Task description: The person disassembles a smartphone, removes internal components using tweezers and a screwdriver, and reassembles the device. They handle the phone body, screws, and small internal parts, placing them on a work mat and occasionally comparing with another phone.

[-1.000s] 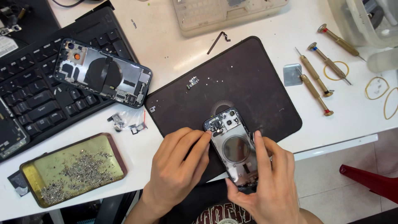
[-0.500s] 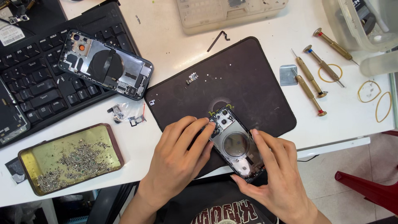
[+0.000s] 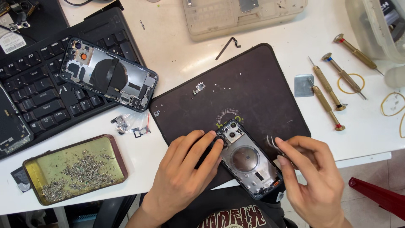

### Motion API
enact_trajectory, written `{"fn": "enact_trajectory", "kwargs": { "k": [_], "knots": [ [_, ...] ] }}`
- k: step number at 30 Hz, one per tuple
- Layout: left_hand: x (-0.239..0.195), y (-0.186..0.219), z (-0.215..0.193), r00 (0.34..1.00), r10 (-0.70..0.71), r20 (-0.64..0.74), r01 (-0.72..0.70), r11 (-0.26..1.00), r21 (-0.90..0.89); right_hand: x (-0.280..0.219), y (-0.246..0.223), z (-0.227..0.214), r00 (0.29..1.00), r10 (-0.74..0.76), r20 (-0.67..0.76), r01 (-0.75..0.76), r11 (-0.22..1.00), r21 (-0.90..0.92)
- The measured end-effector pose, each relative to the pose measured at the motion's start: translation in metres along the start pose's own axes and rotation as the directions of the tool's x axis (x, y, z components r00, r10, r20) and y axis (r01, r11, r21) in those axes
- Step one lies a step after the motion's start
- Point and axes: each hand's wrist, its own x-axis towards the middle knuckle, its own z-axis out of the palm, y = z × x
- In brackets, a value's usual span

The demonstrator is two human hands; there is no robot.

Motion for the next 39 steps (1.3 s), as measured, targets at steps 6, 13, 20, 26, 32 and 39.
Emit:
{"fn": "enact_trajectory", "kwargs": {
  "k": [6,13,20,26,32,39],
  "knots": [
    [-0.006,-0.004,0.002,0.996,-0.021,0.083,0.02,1.0,0.016,0.034,-0.003,-0.004,0.993,-0.031,0.115,0.035,0.999,-0.026],
    [-0.022,0.011,0.019,0.99,-0.056,0.133,0.042,0.994,0.106,0.051,-0.01,0.005,0.98,0.049,0.192,-0.066,0.994,0.082],
    [-0.031,0.012,0.027,0.99,-0.043,0.137,0.025,0.991,0.133,0.044,-0.005,0.005,0.978,-0.035,0.206,0.013,0.994,0.105],
    [-0.031,0.01,0.018,0.989,-0.094,0.118,0.112,0.982,-0.153,0.04,-0.003,0.004,0.98,-0.037,0.194,0.003,0.985,0.174],
    [-0.031,0.007,0.013,0.983,-0.12,0.14,0.151,0.961,-0.23,0.038,-0.001,0.003,0.981,-0.029,0.192,0.0,0.989,0.149],
    [-0.031,0.003,0.013,0.986,-0.087,0.141,0.115,0.974,-0.197,0.038,0.006,0.003,0.974,-0.006,0.225,-0.029,0.988,0.152]
  ]
}}
